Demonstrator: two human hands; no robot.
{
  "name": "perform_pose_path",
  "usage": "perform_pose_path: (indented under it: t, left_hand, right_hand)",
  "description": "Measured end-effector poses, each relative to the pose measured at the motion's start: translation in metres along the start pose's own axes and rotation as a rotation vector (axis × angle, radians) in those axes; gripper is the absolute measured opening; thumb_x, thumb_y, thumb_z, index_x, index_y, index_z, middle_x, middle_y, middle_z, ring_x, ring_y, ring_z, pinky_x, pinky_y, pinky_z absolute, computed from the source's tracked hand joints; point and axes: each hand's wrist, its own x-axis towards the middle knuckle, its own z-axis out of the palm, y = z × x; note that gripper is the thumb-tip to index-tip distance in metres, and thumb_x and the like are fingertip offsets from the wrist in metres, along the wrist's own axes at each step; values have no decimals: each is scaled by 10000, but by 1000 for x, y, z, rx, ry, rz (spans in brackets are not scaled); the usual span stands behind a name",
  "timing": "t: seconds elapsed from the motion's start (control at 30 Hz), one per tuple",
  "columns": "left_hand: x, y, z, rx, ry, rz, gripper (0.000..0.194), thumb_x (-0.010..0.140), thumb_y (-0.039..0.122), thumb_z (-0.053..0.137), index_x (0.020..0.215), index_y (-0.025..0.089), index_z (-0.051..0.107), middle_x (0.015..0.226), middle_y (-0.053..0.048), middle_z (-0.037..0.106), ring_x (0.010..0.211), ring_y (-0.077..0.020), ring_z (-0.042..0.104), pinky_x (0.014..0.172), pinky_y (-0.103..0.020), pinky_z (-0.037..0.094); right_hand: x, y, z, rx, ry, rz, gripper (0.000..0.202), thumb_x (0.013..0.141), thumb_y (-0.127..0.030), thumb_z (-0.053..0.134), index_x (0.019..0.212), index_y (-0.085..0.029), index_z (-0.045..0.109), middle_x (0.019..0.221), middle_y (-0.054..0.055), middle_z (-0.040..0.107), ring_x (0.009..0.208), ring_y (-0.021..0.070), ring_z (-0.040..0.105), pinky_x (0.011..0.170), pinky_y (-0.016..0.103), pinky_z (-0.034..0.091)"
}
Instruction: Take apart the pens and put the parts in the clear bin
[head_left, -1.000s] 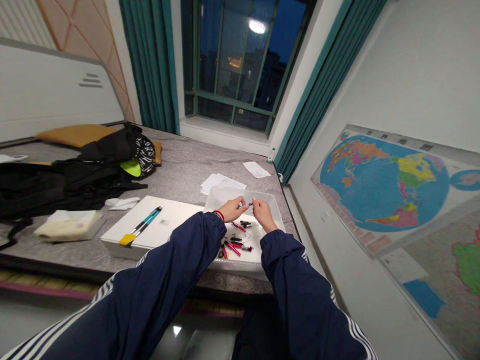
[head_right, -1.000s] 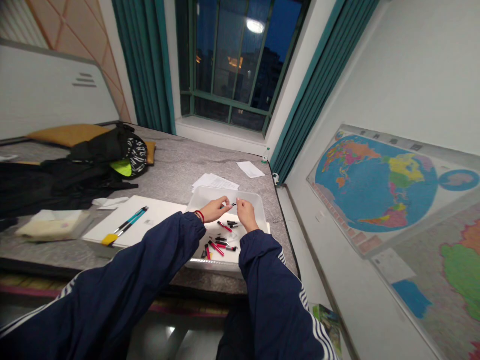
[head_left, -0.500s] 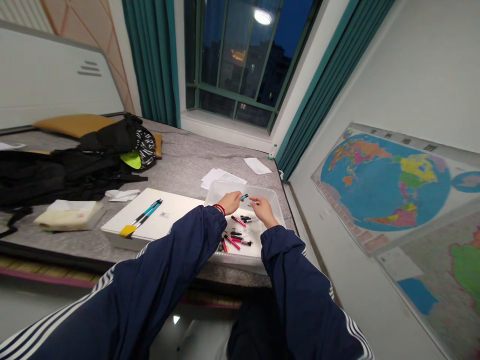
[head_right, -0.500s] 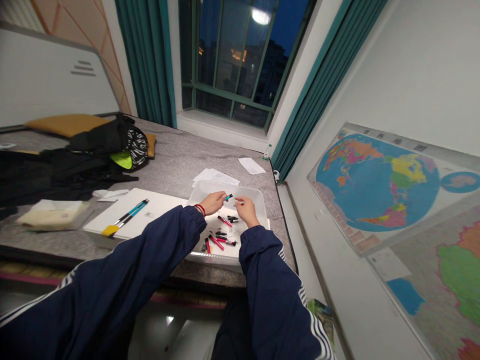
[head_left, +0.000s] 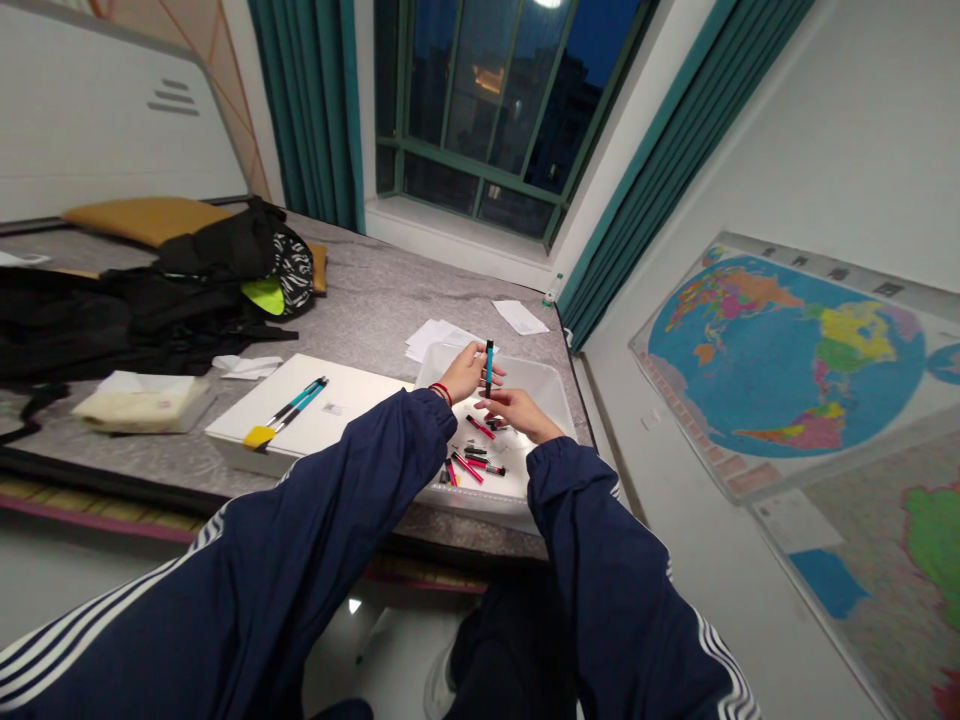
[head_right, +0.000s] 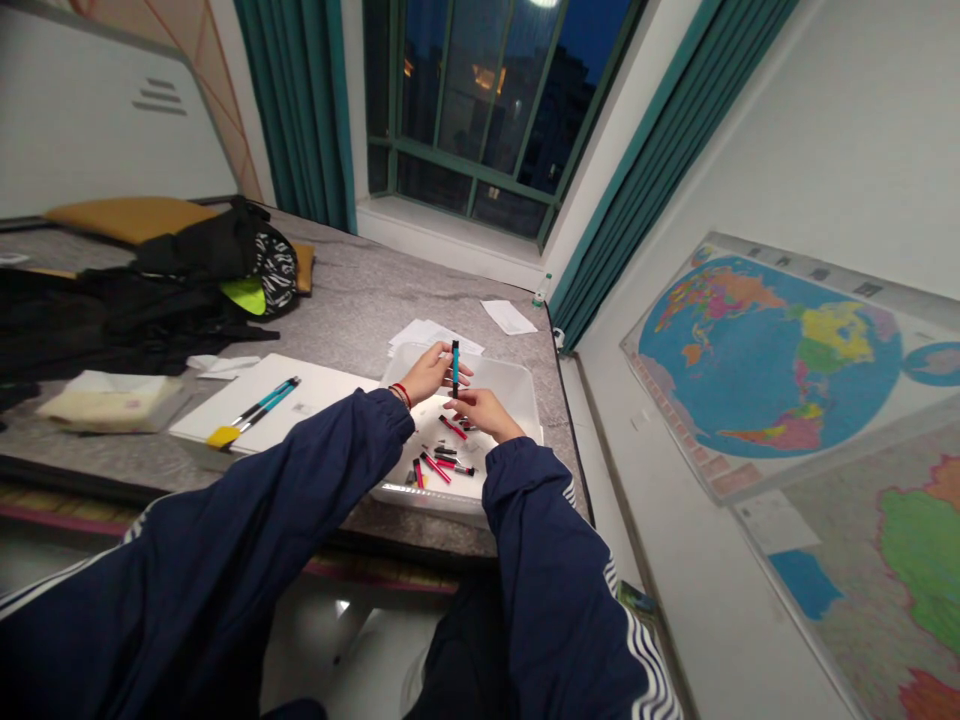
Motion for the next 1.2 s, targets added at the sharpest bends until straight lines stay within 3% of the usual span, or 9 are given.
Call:
perform_pose_path:
  t: [0.17, 0.27, 0.5, 0.67, 0.83, 1.03, 1.1, 1.2]
  left_hand:
    - [-5, 5, 2, -45, -41, -30, 166, 999, 336, 373, 1091, 202, 405, 930, -95, 727, 671, -141, 700, 692, -317, 534]
    - [-5, 5, 2, -54, -97, -6, 264, 949, 337, 505, 1153, 176, 452, 972, -121, 726, 709, -153, 708, 704, -328, 546]
    - [-4, 3, 2, -60, -75, 9, 332, 777, 340, 741, 966, 115, 585, 883, -122, 736, 678, -146, 704, 674, -278, 559]
    - [-6, 5, 0, -60, 0, 0, 369, 758, 372, 756, 984, 139, 582, 852, -103, 742, 661, -149, 704, 629, -259, 556]
    - [-4, 4, -1, -30, 102, 18, 327, 819, 360, 694, 1041, 150, 576, 886, -103, 740, 672, -138, 705, 630, -242, 548]
    - [-3, 2, -1, 7, 87, -9, 314, 829, 361, 681, 1040, 156, 572, 901, -106, 737, 672, -144, 705, 600, -238, 545]
    - [-4, 2, -1, 65, 116, 4, 286, 831, 352, 678, 1011, 155, 575, 922, -109, 734, 662, -145, 703, 567, -225, 535]
    - [-6, 4, -2, 117, 136, 23, 293, 813, 364, 698, 973, 155, 567, 934, -105, 729, 637, -143, 700, 523, -202, 518]
  right_hand:
    - [6, 8, -1, -12, 20, 5, 272, 790, -385, 702, 804, -114, 681, 824, 104, 730, 589, 110, 605, 511, 201, 472]
    - [9, 12, -2, -52, 55, -10, 297, 736, -400, 738, 723, -123, 633, 755, 79, 705, 591, 119, 600, 537, 227, 476]
    - [14, 23, -5, -222, 189, -129, 455, 625, -552, 760, 618, -167, 519, 525, -41, 524, 495, 96, 473, 501, 235, 384]
    - [11, 20, -3, -159, 226, -126, 481, 602, -558, 786, 655, -172, 504, 551, -38, 540, 503, 100, 503, 475, 217, 405]
    - [5, 10, 0, -43, 122, -27, 374, 762, -499, 703, 849, -138, 651, 840, 81, 710, 634, 120, 613, 518, 196, 471]
    - [8, 18, -2, -104, 109, -53, 349, 814, -466, 642, 862, -126, 705, 860, 88, 718, 666, 136, 620, 538, 206, 478]
    - [10, 22, -5, -188, 161, -87, 349, 810, -469, 632, 850, -133, 717, 812, 79, 707, 685, 156, 618, 566, 234, 486]
    - [14, 27, -10, -368, 348, -178, 312, 763, -460, 677, 773, -152, 727, 799, 77, 693, 752, 188, 615, 662, 282, 494]
